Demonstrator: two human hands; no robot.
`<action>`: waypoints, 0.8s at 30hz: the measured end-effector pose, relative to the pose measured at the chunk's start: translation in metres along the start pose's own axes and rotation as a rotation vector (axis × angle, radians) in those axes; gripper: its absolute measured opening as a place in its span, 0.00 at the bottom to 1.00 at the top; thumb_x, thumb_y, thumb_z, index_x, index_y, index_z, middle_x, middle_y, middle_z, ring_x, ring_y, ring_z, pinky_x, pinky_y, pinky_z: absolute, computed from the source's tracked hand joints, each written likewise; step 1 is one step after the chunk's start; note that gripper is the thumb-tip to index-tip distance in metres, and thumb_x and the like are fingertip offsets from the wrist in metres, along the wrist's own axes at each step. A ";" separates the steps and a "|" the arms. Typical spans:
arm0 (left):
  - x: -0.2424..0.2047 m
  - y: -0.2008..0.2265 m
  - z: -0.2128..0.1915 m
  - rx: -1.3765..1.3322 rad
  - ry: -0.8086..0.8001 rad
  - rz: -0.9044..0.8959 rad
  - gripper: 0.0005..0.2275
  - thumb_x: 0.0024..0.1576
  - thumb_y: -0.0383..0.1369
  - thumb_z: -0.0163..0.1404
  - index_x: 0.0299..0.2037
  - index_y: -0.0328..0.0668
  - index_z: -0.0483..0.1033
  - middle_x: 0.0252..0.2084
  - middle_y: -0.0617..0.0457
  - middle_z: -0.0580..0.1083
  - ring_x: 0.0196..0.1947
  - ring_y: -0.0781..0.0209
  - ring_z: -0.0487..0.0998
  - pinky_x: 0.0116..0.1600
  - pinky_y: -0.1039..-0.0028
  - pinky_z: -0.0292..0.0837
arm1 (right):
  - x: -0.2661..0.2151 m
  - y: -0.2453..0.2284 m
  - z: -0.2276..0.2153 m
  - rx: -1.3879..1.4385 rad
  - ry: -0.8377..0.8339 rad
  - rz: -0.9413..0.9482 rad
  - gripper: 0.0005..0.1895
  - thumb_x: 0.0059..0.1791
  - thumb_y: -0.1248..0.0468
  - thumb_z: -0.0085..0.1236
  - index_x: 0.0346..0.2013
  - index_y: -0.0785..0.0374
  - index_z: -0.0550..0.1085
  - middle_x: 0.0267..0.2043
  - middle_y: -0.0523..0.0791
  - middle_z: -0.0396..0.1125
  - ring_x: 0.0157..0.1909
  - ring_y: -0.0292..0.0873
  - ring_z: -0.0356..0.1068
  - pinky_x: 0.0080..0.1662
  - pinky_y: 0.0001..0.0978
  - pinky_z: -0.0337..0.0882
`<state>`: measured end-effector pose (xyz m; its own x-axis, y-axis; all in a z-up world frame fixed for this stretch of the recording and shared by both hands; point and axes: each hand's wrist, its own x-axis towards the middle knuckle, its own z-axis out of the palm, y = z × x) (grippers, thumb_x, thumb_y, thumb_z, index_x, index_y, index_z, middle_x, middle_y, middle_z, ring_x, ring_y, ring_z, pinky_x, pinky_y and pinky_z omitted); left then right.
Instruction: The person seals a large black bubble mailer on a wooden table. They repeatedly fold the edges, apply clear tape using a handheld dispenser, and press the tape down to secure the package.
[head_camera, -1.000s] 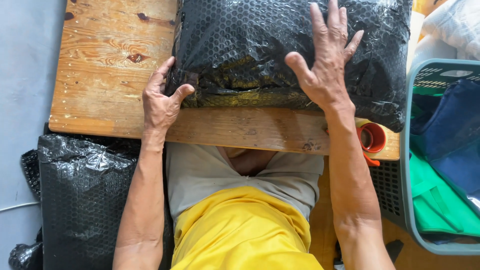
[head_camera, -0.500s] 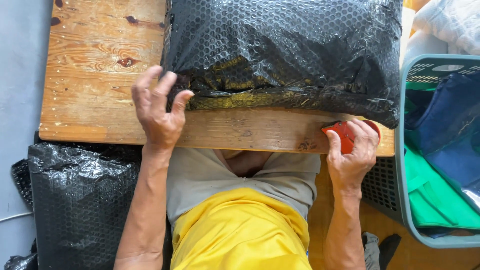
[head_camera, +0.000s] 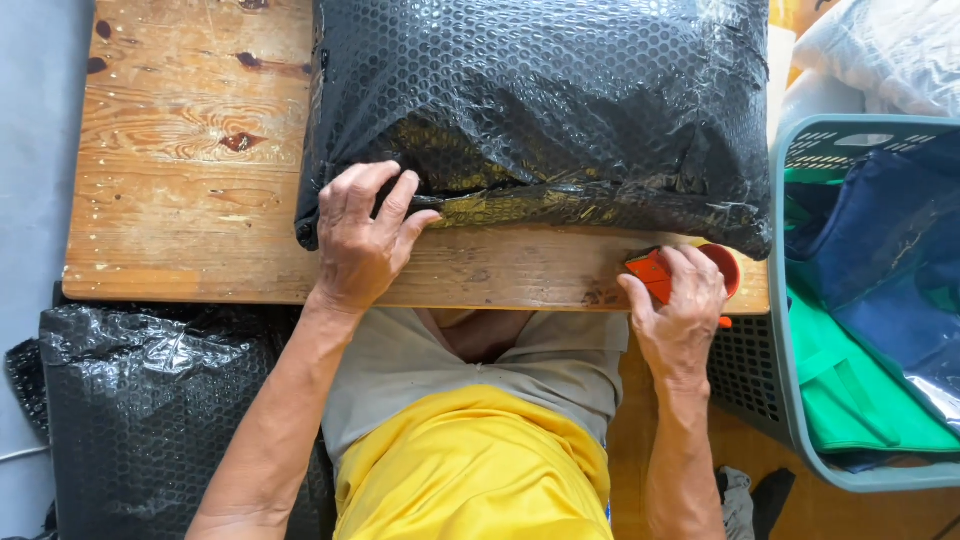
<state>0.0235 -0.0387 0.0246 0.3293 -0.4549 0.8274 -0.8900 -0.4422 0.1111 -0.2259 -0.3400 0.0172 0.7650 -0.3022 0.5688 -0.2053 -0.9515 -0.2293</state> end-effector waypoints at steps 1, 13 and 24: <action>0.002 0.003 -0.004 0.031 0.043 -0.007 0.17 0.62 0.43 0.59 0.51 0.35 0.81 0.51 0.42 0.74 0.52 0.42 0.76 0.55 0.58 0.70 | 0.010 -0.012 0.002 0.059 0.015 -0.049 0.29 0.48 0.51 0.72 0.54 0.69 0.74 0.54 0.56 0.67 0.57 0.58 0.69 0.61 0.50 0.63; -0.013 -0.021 -0.004 -0.019 -0.058 0.153 0.06 0.66 0.32 0.51 0.36 0.46 0.80 0.40 0.55 0.75 0.45 0.55 0.79 0.50 0.67 0.69 | 0.093 -0.161 0.076 0.215 -0.046 -0.524 0.30 0.43 0.55 0.71 0.58 0.55 0.74 0.53 0.44 0.68 0.57 0.47 0.69 0.62 0.49 0.57; -0.007 -0.021 -0.003 -0.033 -0.139 0.087 0.07 0.66 0.32 0.50 0.34 0.46 0.72 0.29 0.56 0.69 0.36 0.58 0.76 0.46 0.69 0.67 | 0.108 -0.162 0.097 0.325 -0.085 -0.510 0.09 0.49 0.55 0.63 0.41 0.51 0.75 0.32 0.39 0.63 0.42 0.44 0.65 0.50 0.41 0.55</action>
<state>0.0391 -0.0235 0.0180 0.2894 -0.5941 0.7505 -0.9261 -0.3720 0.0627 -0.0507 -0.2132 0.0390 0.7670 0.2050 0.6081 0.3860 -0.9044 -0.1820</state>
